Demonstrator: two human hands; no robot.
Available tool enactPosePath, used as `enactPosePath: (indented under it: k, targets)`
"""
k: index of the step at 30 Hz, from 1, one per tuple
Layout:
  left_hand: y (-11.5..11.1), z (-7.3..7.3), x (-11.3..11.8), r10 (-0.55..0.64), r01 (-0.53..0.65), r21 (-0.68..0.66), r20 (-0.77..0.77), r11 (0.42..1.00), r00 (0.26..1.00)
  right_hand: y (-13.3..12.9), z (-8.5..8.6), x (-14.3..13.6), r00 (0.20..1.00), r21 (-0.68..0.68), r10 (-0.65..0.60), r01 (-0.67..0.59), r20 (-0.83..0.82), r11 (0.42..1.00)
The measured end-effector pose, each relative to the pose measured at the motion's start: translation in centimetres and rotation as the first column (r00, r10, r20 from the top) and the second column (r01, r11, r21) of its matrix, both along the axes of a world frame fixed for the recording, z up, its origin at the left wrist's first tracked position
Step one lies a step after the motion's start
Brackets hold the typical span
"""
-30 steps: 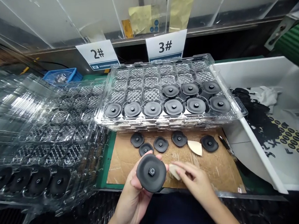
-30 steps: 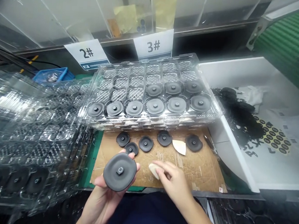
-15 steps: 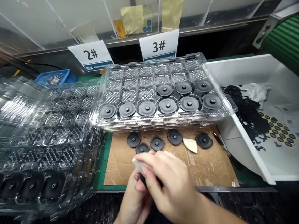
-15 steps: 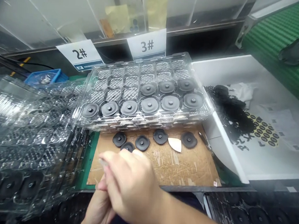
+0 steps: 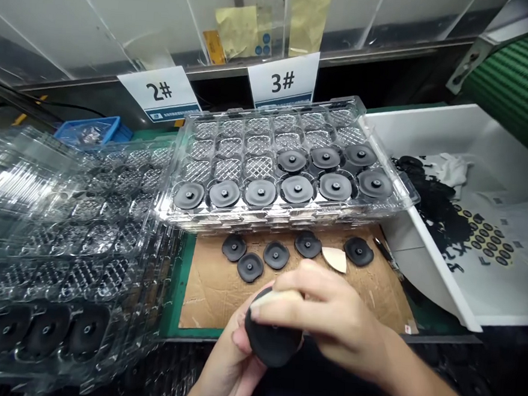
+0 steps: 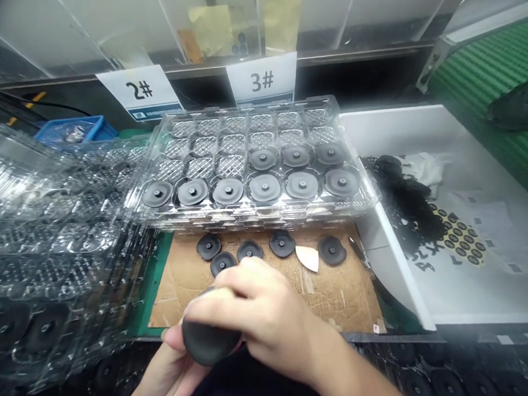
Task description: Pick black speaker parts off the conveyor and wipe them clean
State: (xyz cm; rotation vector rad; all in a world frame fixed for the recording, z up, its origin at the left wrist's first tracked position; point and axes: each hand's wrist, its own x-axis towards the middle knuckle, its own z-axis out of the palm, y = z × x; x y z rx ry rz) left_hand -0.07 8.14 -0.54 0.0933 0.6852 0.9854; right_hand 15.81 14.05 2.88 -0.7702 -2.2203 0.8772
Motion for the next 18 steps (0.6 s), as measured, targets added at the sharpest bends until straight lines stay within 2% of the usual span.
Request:
enactPosePath:
  k: [2,3,5,6,8,10,12,15,17,18]
  targets:
    - [-0.2,-0.1,-0.6,-0.009,0.007,0.023,0.070,1.000,0.998,0.3,-1.3,0.4,0.985,-0.120,-0.166,0.159,-0.048,0.980]
    - [-0.2,-0.3,-1.0,-0.015,0.012,0.026,0.111,1.000,0.994,0.1,-2.1,0.8,0.961,-0.199,-0.274,0.260,-0.043,0.945]
    - [-0.3,-0.6,-1.6,-0.011,0.007,0.026,0.160,1.000,0.987,-0.9,-4.0,1.4,0.900,-0.370,-0.435,0.412,0.025,0.833]
    - [-0.4,-0.8,-1.9,-0.013,0.009,0.025,0.177,1.000,0.984,-1.7,-5.0,1.7,0.880,-0.454,-0.468,0.449,0.078,0.769]
    - [-0.4,-1.2,-2.2,-0.029,0.026,0.019,0.196,0.999,0.980,-3.2,-6.6,2.2,0.874,-0.592,-0.457,0.459,0.166,0.662]
    - [-0.2,-1.5,-2.2,-0.038,0.037,0.009,0.191,0.999,0.981,-4.5,-7.7,2.6,0.884,-0.659,-0.418,0.444,0.211,0.607]
    - [0.0,-1.5,-1.9,-0.030,0.029,0.005,0.166,1.000,0.986,-5.1,-7.7,2.8,0.875,-0.647,-0.424,0.464,0.231,0.605]
    - [0.3,-1.1,-1.1,0.026,-0.027,0.011,0.087,1.000,0.996,-4.8,-5.6,2.6,0.825,-0.522,-0.529,0.545,0.197,0.656]
    - [0.4,-0.7,-0.6,0.090,-0.090,0.022,0.002,0.996,0.996,-4.2,-3.3,1.8,0.824,-0.407,-0.558,0.545,0.098,0.733]
    - [0.4,-0.6,-0.4,0.124,-0.123,0.030,-0.038,0.992,0.992,-3.9,-2.2,1.1,0.855,-0.332,-0.518,0.494,0.020,0.803]
